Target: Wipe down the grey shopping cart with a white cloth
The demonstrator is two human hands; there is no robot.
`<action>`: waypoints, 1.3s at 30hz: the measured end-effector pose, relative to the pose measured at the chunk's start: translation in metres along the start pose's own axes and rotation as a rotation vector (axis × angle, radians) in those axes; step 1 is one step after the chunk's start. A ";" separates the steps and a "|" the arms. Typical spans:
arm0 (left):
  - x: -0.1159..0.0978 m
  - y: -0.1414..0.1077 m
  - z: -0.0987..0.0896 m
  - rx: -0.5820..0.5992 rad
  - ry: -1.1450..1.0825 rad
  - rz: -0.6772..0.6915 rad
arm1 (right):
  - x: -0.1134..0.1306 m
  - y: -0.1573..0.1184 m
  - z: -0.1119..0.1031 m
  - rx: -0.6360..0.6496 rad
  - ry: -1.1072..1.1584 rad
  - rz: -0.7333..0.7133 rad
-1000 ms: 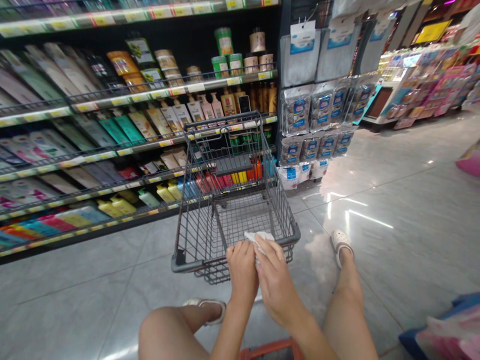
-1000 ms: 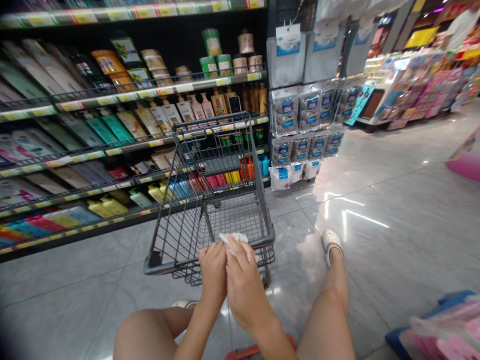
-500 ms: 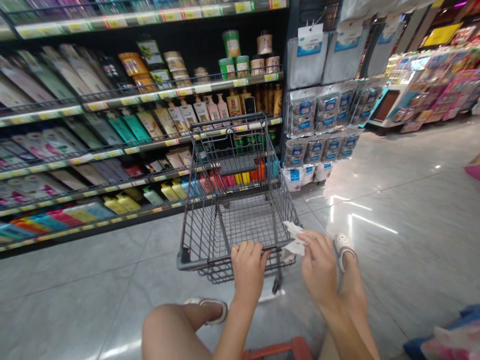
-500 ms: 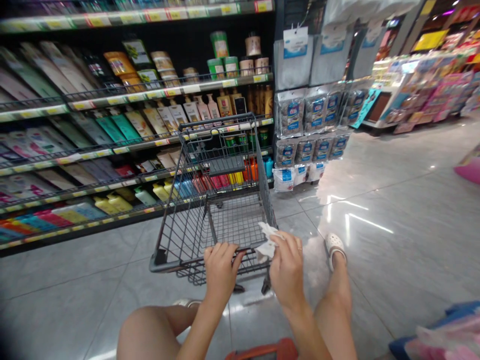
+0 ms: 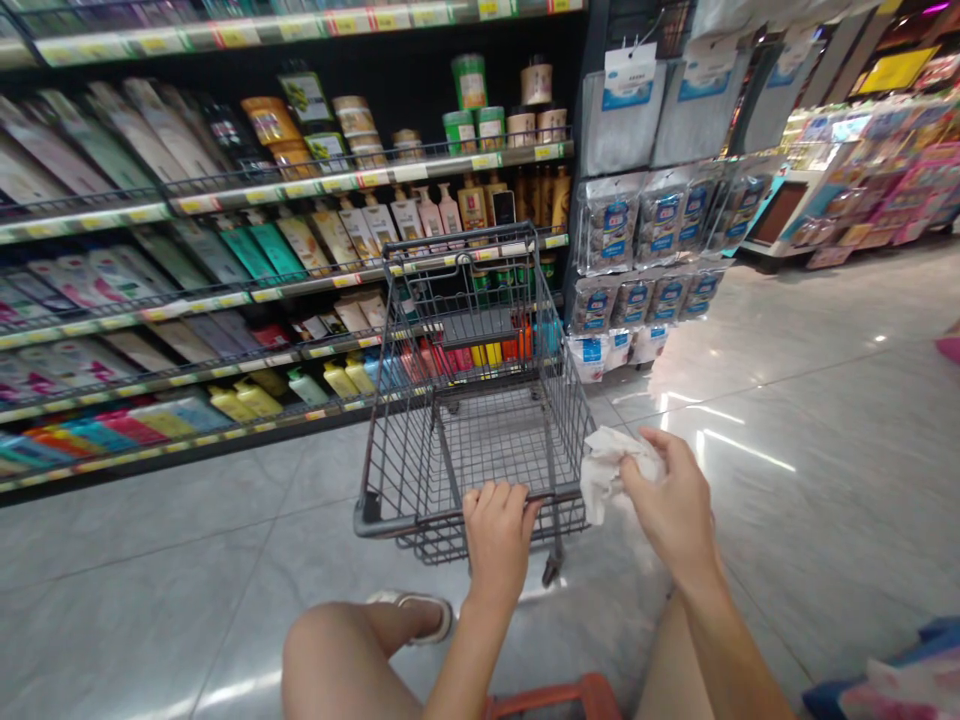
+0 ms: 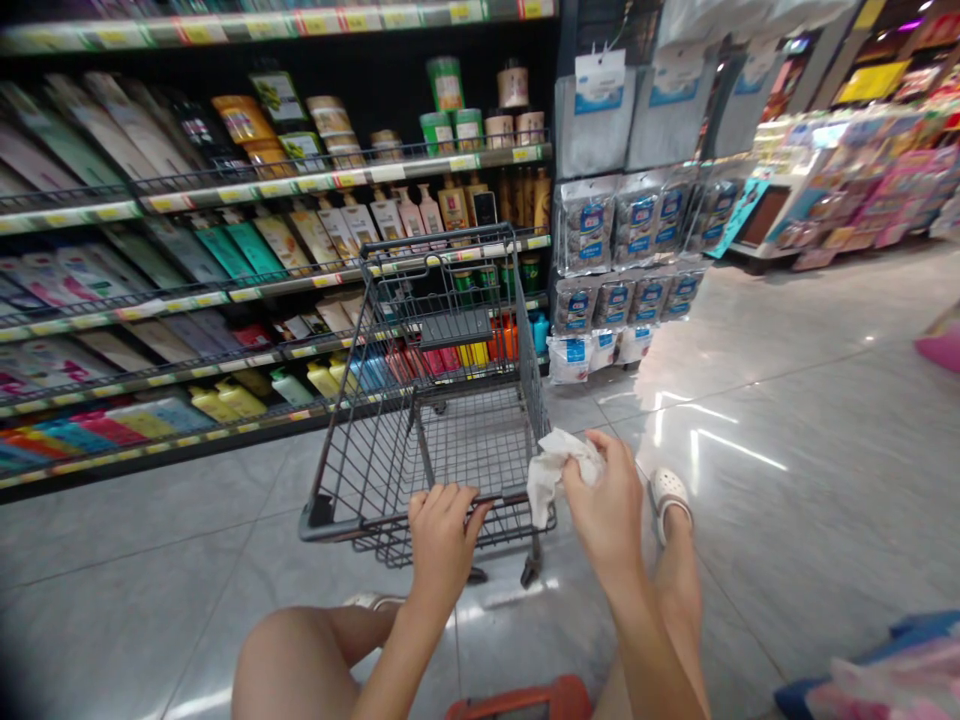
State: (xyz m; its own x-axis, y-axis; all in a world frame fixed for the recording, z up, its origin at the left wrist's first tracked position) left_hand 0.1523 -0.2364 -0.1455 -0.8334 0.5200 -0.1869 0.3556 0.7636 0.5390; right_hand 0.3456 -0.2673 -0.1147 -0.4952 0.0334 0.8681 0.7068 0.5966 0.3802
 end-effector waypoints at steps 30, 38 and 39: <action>0.000 -0.001 -0.002 0.025 0.004 -0.015 | -0.023 -0.026 0.000 0.317 0.078 -0.767; 0.000 0.000 -0.001 0.013 -0.005 -0.011 | -0.036 0.020 0.027 0.183 0.095 -0.369; -0.001 0.000 -0.001 0.010 -0.004 -0.011 | -0.041 0.023 0.032 0.178 0.091 -0.342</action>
Point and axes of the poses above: each hand's wrist, its own y-axis towards the middle knuckle, its own z-axis out of the palm, x = y × z, the point moved 1 cm from there along y, towards the middle knuckle, and after that the axes turned 2 degrees about -x, right-handed, at the moved point
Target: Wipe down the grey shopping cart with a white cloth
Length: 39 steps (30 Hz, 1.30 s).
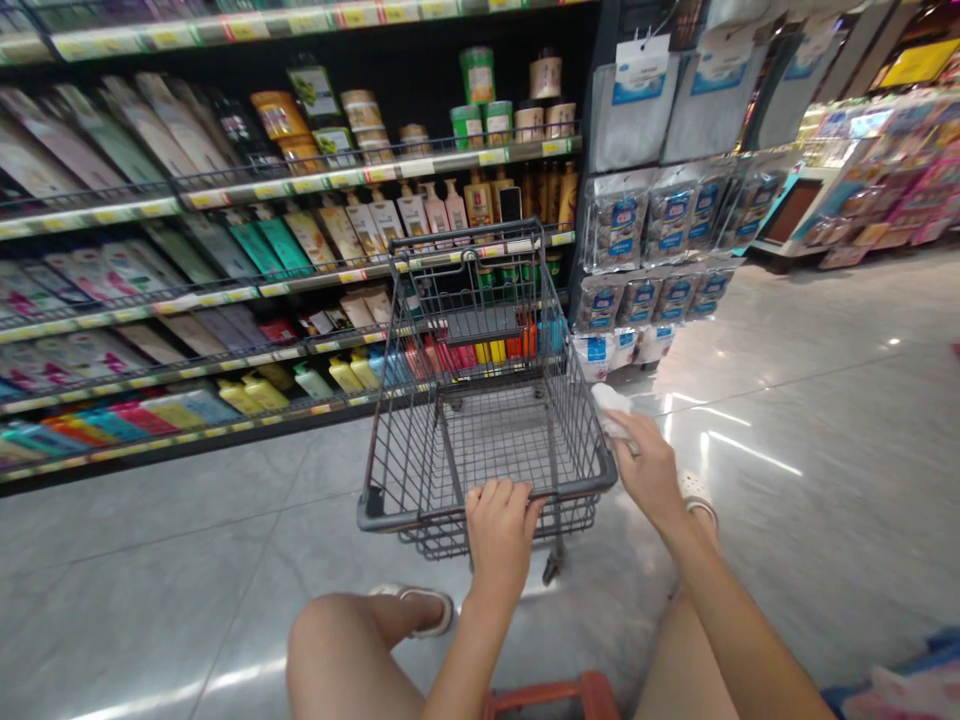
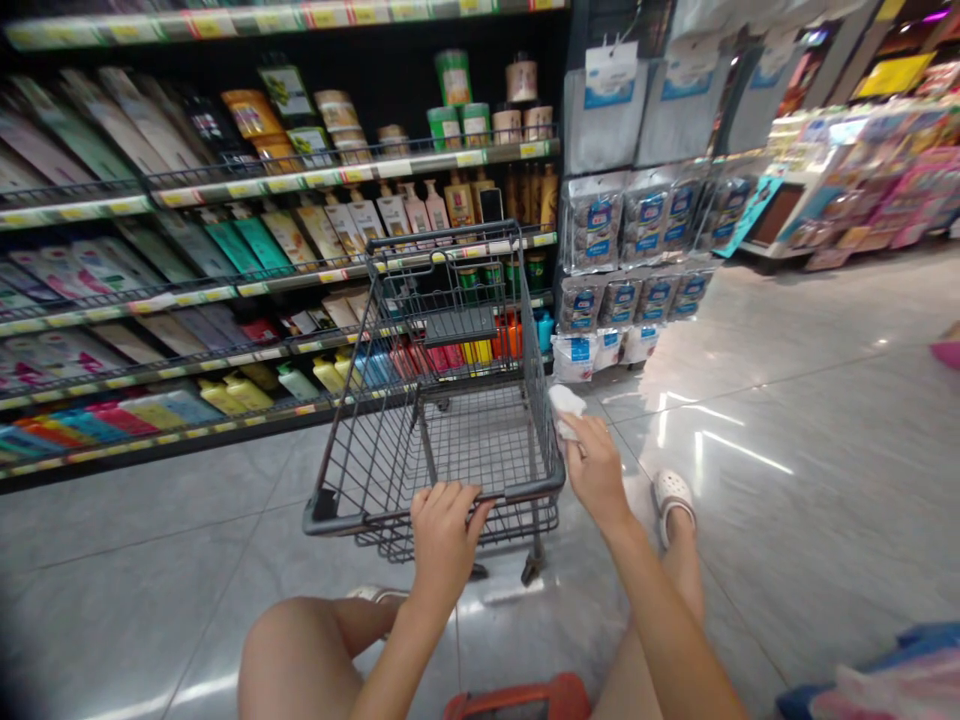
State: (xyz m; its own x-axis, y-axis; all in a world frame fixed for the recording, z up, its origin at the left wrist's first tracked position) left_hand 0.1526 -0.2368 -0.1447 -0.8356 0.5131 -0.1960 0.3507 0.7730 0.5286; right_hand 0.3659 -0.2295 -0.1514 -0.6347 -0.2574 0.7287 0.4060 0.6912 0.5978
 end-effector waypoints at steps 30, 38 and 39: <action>0.002 -0.006 -0.010 -0.006 0.002 0.028 | 0.077 -0.071 0.044 0.065 -0.171 -0.362; 0.070 -0.019 -0.061 -0.144 0.149 0.057 | 0.046 -0.057 0.014 0.151 -0.240 -0.414; 0.080 -0.021 -0.063 -0.134 0.144 0.067 | 0.043 -0.056 0.013 0.141 -0.253 -0.402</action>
Point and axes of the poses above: each hand's wrist, its own y-axis towards the middle knuckle, its own z-axis out of the palm, x = y × z, the point moved 1 cm from there along y, towards the middle knuckle, and after that the axes turned 2 degrees about -x, right-handed, at the moved point
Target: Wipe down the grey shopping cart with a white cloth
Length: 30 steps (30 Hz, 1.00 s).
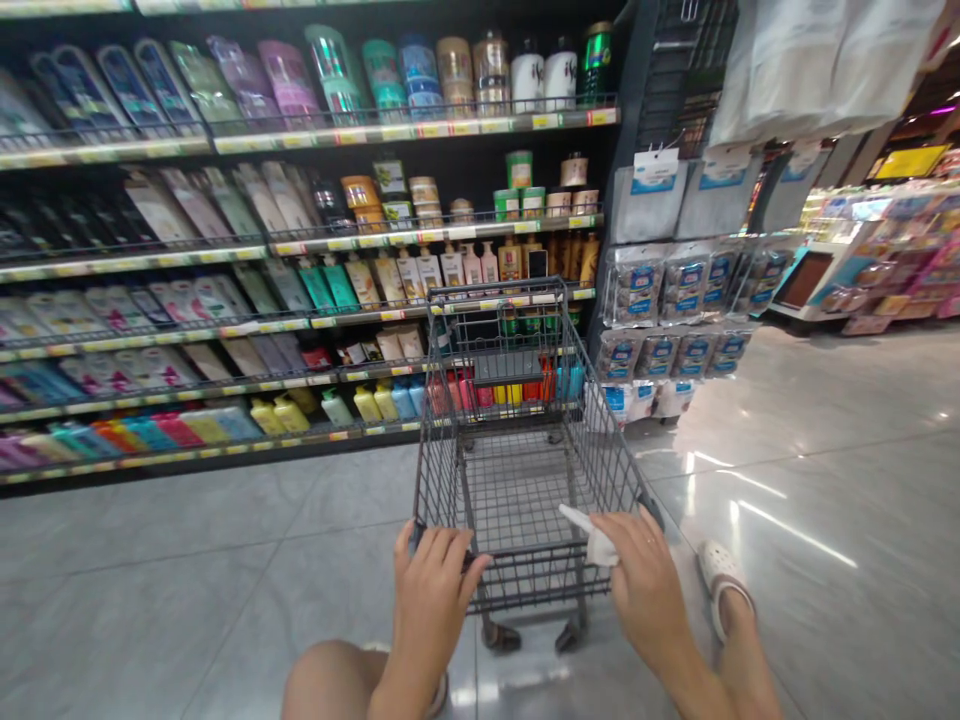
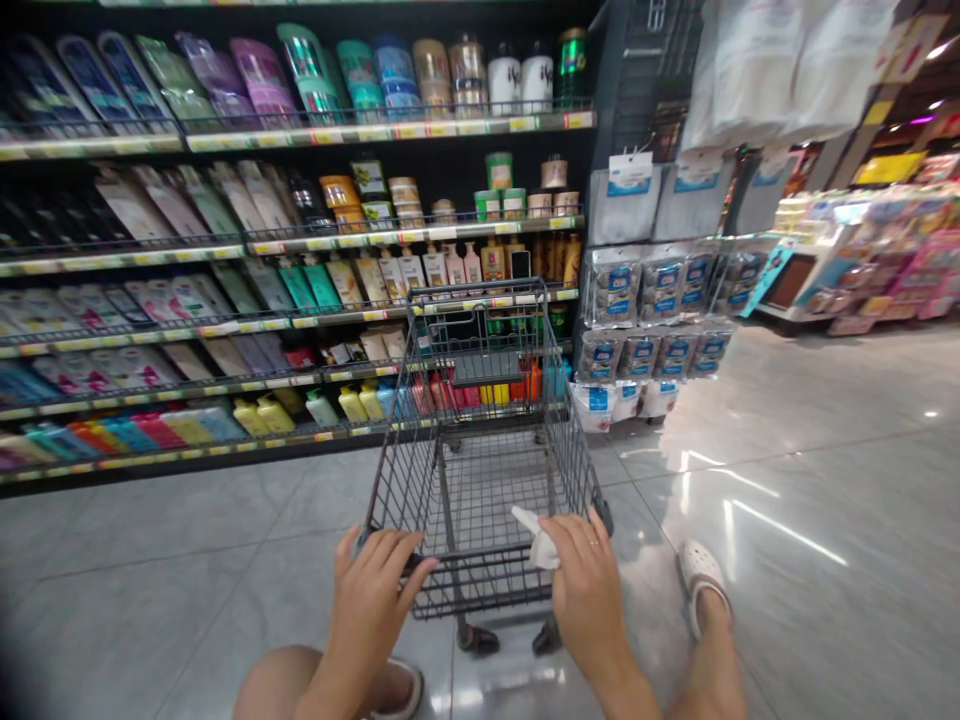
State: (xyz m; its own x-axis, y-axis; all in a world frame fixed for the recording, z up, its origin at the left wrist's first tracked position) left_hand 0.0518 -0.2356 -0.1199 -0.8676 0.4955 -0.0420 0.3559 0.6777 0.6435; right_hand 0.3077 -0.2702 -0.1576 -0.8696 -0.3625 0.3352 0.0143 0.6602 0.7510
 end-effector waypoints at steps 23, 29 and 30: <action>-0.047 -0.009 0.032 -0.115 -0.249 -0.067 | 0.081 0.012 0.047 0.036 0.149 0.220; -0.044 -0.010 0.024 -0.100 -0.249 -0.063 | 0.054 0.005 0.032 0.123 0.042 -0.016; -0.044 -0.010 0.024 -0.102 -0.246 -0.064 | 0.045 0.004 0.029 0.129 0.009 -0.036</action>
Point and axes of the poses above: each hand's wrist, its own y-axis towards the middle knuckle, its own z-axis out of the palm, x = y × z, the point moved 1 cm from there along y, towards the middle knuckle, and after that the axes turned 2 degrees about -x, right-handed, at the moved point
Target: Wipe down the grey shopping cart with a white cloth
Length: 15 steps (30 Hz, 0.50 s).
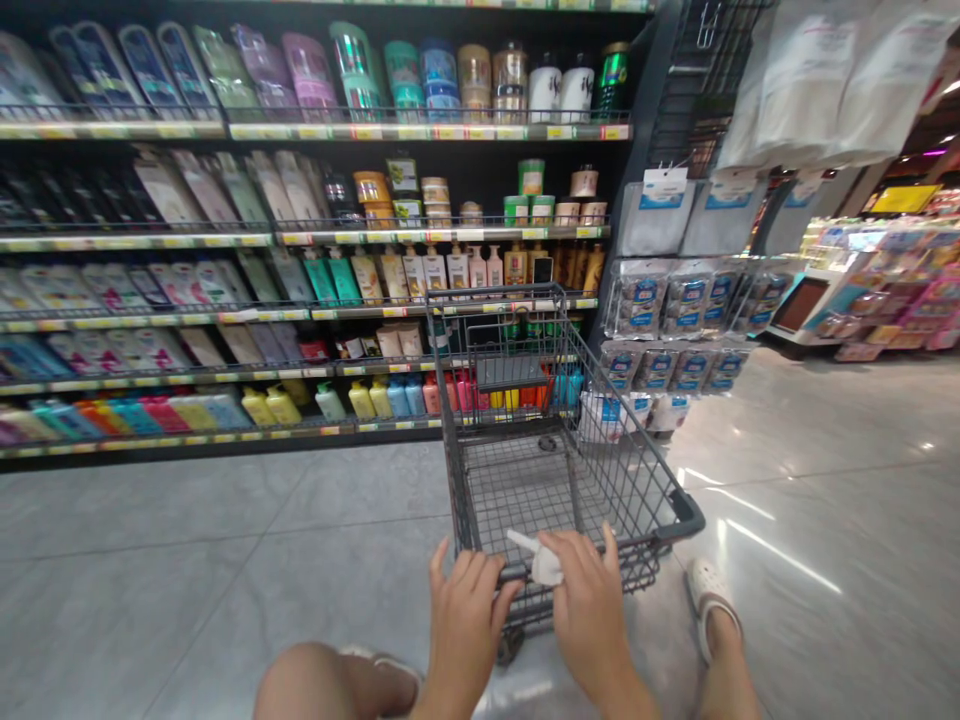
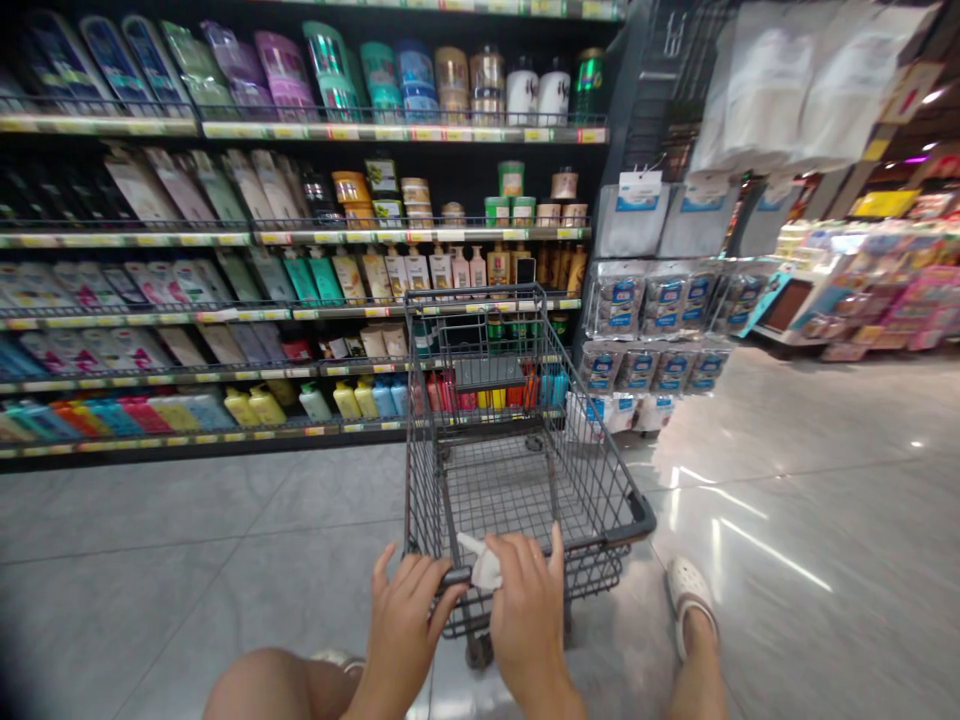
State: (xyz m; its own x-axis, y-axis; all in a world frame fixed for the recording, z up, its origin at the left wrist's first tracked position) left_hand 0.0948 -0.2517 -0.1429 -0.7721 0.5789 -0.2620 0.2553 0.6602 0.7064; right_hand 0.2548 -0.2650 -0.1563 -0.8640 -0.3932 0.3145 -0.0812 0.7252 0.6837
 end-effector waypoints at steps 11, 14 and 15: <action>-0.005 -0.001 0.004 -0.019 -0.019 -0.006 | -0.069 -0.001 -0.039 -0.157 -0.280 0.152; -0.006 -0.002 0.005 -0.027 -0.018 0.000 | -0.062 0.002 -0.035 -0.164 -0.249 0.200; -0.006 -0.002 0.005 -0.029 -0.015 0.001 | -0.058 0.004 -0.033 -0.162 -0.233 0.208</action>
State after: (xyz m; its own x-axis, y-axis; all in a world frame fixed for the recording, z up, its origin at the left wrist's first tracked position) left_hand 0.1020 -0.2546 -0.1457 -0.7631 0.5867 -0.2711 0.2388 0.6457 0.7253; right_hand 0.3205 -0.2582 -0.1506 -0.9455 -0.0930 0.3119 0.1725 0.6694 0.7226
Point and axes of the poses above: each hand's wrist, its own y-axis towards the middle knuckle, its own z-axis out of the palm, x = y × z, the point moved 1 cm from there along y, towards the middle knuckle, and after that the axes turned 2 degrees about -x, right-handed, at the moved point
